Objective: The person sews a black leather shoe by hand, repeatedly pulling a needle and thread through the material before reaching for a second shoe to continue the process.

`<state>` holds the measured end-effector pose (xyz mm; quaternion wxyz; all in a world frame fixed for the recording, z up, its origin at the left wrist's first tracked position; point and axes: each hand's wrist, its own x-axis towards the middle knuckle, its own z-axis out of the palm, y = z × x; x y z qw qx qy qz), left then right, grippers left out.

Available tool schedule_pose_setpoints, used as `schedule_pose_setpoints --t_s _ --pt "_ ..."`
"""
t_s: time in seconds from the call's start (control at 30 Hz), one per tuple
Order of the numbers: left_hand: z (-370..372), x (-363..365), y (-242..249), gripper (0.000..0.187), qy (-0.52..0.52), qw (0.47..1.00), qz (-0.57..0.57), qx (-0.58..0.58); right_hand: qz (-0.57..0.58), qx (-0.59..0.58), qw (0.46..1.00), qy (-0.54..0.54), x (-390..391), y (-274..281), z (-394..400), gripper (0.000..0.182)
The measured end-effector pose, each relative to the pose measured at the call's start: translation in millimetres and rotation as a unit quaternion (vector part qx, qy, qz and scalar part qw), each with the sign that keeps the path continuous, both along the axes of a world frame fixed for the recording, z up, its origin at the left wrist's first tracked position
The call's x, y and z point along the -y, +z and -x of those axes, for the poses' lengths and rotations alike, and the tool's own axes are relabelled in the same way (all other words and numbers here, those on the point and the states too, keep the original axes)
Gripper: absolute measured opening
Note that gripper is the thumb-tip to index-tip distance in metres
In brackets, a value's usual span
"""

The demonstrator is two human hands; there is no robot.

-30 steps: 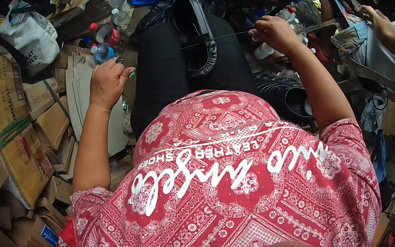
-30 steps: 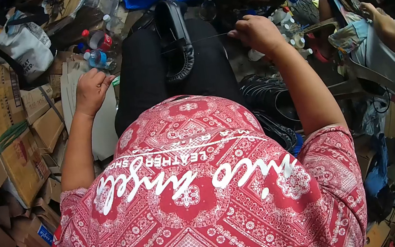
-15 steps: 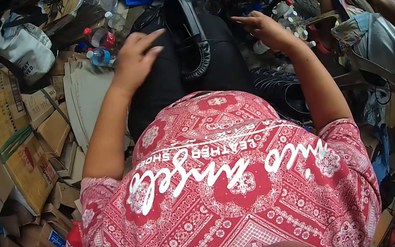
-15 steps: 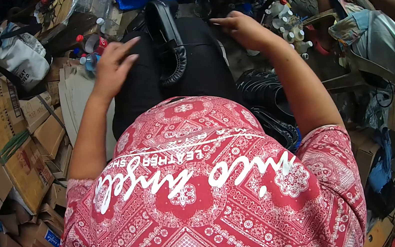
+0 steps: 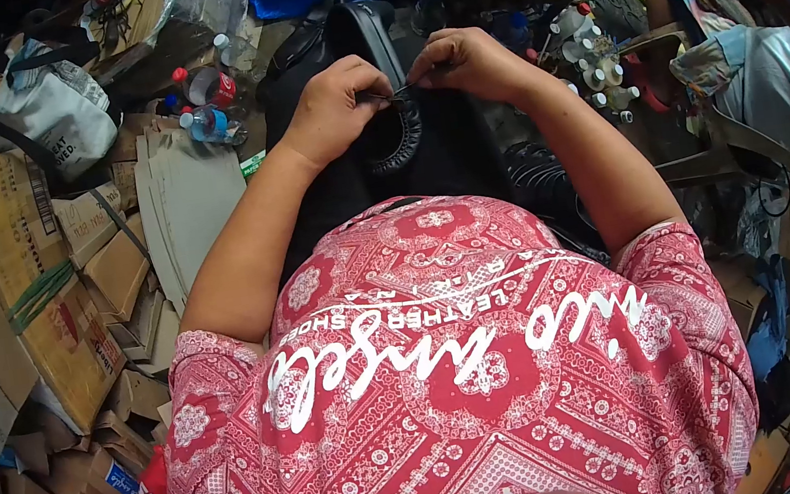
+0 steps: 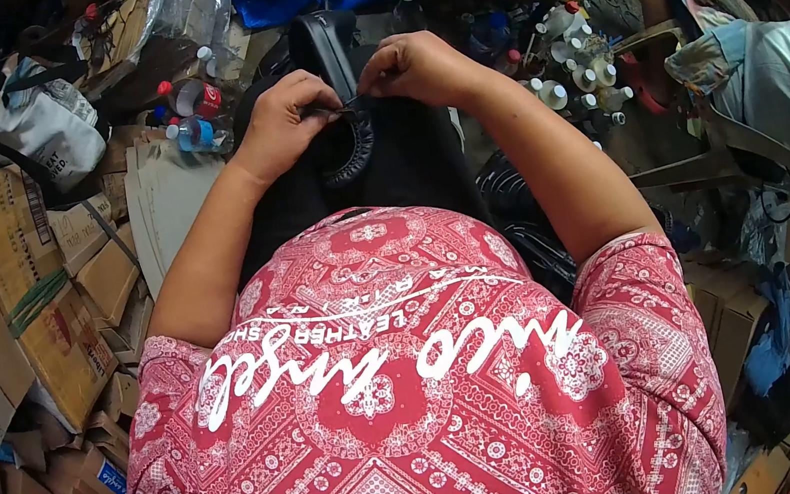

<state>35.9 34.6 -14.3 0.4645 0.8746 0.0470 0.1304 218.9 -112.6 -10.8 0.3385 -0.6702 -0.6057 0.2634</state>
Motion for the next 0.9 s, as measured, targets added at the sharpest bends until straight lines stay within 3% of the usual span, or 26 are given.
schedule_pose_setpoints --t_s 0.23,0.6,0.7,0.77,0.8,0.87,0.9 --pt "-2 -1 -1 0.02 -0.009 1.0 -0.004 0.017 0.008 0.023 0.999 0.029 -6 4 -2 0.015" --pt "-2 -1 0 0.019 -0.016 1.0 0.002 0.025 0.057 -0.04 0.993 0.091 -17 2 -7 0.014" --pt "-6 -3 2 0.016 0.006 0.997 -0.053 0.05 0.086 -0.055 0.992 0.072 -15 1 -2 0.016" --pt "-2 -1 12 0.013 0.116 0.984 -0.125 -0.049 0.078 -0.066 0.993 0.062 -6 1 3 0.018" --pt "1 -1 9 0.013 0.117 0.984 -0.124 -0.049 0.07 -0.078 0.993 0.053 -3 1 3 0.019" --pt "10 -2 -3 0.017 0.105 0.981 -0.143 0.082 0.057 -0.065 0.994 0.061 0 -2 -1 0.02" --pt "16 -1 -5 0.017 0.103 0.981 -0.142 0.08 0.045 -0.052 0.995 0.068 2 -4 -1 0.02"
